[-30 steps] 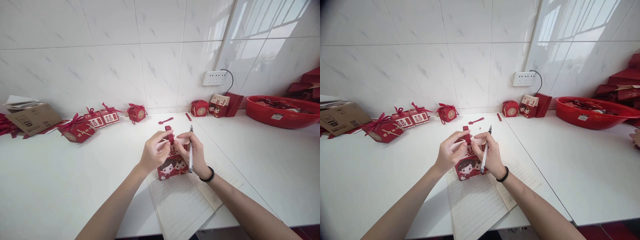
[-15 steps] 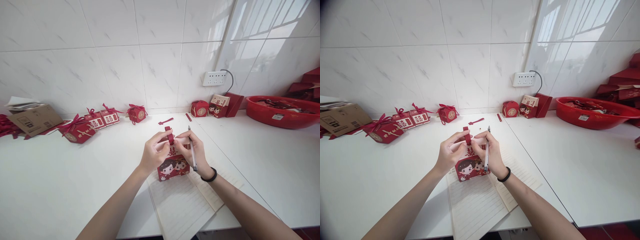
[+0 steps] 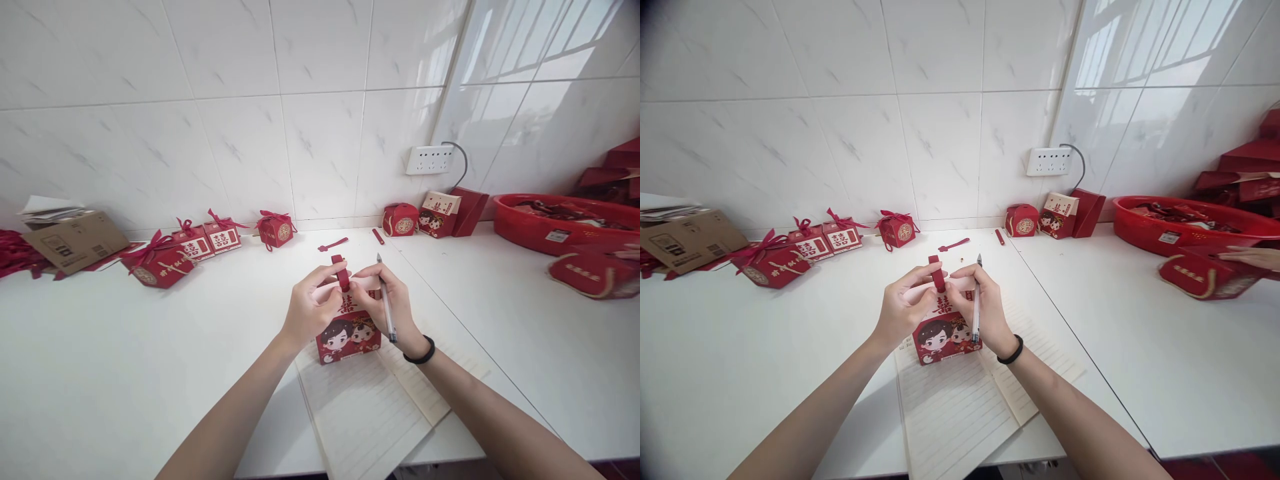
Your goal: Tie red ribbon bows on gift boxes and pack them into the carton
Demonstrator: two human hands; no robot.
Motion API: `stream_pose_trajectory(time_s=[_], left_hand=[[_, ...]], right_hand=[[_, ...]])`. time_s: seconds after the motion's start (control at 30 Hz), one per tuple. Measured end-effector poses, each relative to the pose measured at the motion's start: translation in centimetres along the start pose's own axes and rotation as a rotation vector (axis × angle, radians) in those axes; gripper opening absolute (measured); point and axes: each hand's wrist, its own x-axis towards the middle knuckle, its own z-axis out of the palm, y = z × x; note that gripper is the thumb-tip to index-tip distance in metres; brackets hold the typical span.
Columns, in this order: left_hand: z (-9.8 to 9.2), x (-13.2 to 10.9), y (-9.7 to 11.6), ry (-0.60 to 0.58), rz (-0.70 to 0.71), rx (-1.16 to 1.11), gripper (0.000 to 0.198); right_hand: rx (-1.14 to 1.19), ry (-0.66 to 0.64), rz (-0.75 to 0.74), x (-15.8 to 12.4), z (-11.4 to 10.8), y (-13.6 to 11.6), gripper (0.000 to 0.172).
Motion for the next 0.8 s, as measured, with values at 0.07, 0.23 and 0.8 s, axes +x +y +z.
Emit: stream_pose_trajectory(time_s=[0.07, 0.23, 0.8], left_hand=[[0.0, 0.0, -0.1, -0.001, -0.008, 0.003, 0.033], [0.0, 0.2, -0.3, 0.004, 0.006, 0.015, 0.035], [1.6, -1.1, 0.1, 0.121, -0.209, -0.061, 0.042]], right_hand=[[0.008, 0.001, 0.006, 0.0, 0.1, 0.1, 0.018], [0.026, 0.030, 0.039, 0.1, 0.3, 0.2, 0.019], [0.032, -0.007, -0.018, 0.0, -0.1, 0.9, 0.034]])
